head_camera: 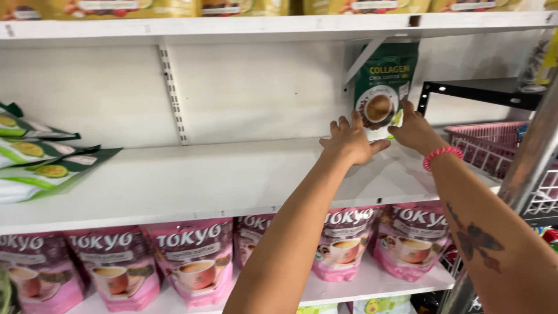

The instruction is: The person wipes a shelf with a cloth, then picks up multiple green bags of collagen chia coffee mix from a lower area and places them onto the shelf. The person arranges the bags in rows and continues to wipe the shelf surface.

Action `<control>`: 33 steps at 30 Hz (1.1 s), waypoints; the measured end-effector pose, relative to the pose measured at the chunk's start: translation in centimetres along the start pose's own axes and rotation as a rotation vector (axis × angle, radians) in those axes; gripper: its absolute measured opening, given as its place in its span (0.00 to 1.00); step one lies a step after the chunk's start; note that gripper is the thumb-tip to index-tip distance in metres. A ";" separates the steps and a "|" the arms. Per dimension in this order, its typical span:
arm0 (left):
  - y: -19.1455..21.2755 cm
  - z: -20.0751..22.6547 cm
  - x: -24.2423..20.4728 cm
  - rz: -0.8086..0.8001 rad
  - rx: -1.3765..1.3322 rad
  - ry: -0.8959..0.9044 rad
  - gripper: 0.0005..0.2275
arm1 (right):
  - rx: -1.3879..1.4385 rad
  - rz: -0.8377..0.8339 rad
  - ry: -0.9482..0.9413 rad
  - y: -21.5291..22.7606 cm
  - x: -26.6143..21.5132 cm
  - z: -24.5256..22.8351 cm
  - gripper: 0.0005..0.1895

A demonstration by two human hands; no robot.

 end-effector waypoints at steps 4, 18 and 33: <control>-6.9 -2.0 9.6 0.006 0.030 -0.055 0.53 | 0.109 0.042 -0.027 -0.1 -2.0 0.3 0.48; -7.8 -1.4 11.8 0.209 -0.427 0.349 0.59 | 0.148 0.031 -0.023 1.6 -4.6 -2.2 0.46; -6.8 -3.3 10.5 -0.012 -0.837 0.215 0.20 | 0.428 0.325 -0.064 4.4 -4.4 -1.5 0.32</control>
Point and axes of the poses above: each hand's wrist, its own x-axis towards the middle knuckle, its own y-axis out of the back of the hand, z = x × y, the point moved 5 cm from there along x, towards the middle knuckle, and after that the axes turned 7 degrees about -y, right-handed, at the moved point
